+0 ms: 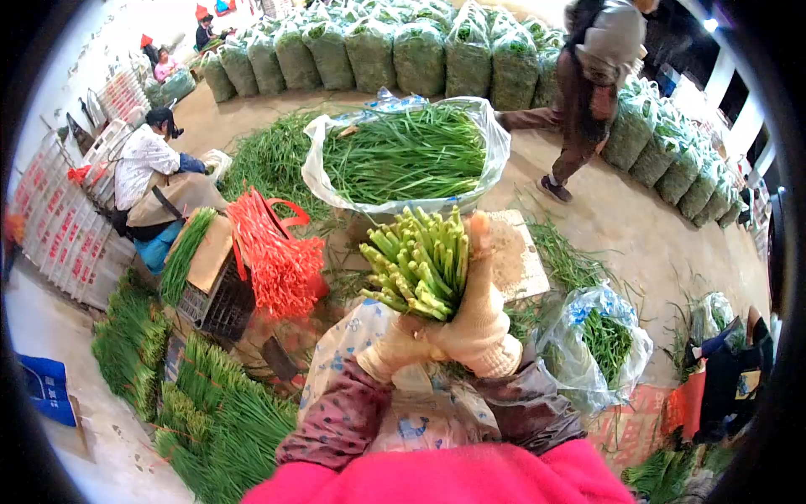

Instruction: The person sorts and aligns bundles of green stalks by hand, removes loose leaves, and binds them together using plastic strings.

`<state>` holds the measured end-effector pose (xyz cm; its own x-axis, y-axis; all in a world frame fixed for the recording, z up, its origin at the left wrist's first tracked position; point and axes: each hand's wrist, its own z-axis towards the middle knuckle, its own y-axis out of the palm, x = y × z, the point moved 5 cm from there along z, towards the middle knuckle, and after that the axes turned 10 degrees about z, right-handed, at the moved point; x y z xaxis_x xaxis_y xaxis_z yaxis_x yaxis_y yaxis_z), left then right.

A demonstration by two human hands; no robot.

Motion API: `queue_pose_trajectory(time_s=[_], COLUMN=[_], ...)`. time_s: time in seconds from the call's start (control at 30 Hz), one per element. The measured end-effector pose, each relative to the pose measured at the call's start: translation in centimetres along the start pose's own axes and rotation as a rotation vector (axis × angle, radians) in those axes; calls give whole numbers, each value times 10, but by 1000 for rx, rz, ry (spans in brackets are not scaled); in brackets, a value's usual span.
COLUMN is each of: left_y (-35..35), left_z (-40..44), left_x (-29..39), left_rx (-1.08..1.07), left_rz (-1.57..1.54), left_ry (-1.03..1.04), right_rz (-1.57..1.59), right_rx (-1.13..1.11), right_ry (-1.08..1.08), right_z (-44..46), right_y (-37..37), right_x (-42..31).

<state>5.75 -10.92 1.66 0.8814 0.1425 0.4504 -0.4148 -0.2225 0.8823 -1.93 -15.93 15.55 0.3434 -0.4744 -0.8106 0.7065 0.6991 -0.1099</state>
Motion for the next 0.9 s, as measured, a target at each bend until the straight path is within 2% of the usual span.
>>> queue_pose_trajectory(time_s=[0.03,0.07,0.1,0.17,0.27,0.3,0.37,0.47,0.5,0.63,0.7,0.73,0.8,0.9], left_y=[-1,-1,-2,-4,-10,-11,-13,-29,-30,-34,-43,-48,-46,-41], left_z=[-1,-1,0,0,-4,-5,-6,-10,-12,-17,-14,-8,-5,-11], left_x=[4,8,10,15,19,20,22,15,16,13,10,10,9,11], left_rx=[-67,-124,-153,-187,-195,-194,-216,-164,-155,-71,-15,-85,-166,-121], left_rz=[147,259,322,388,418,417,394,407,436,458,444,455,408,448], left_ry=[40,69,101,138,170,174,198,161,170,167,156,195,245,189], right_rz=[-19,-69,-19,-153,-52,-34,83,-186,-265,-526,-558,-622,-697,-752], right_rx=[-46,-52,-179,-266,-8,130,-11,-269,-278,-304,-402,-332,-339,-402], right_ry=[-23,84,82,128,10,-143,85,-131,-51,-196,-144,-253,-249,-254], right_z=[1,1,5,9,13,10,4,12,12,14,13,12,12,11], right_y=[0,-1,5,8,-6,-11,-16,8,15,25,28,28,29,33], right_x=[-5,-3,-13,-16,-14,-14,-8,-30,-30,-28,-21,-26,-31,-30])
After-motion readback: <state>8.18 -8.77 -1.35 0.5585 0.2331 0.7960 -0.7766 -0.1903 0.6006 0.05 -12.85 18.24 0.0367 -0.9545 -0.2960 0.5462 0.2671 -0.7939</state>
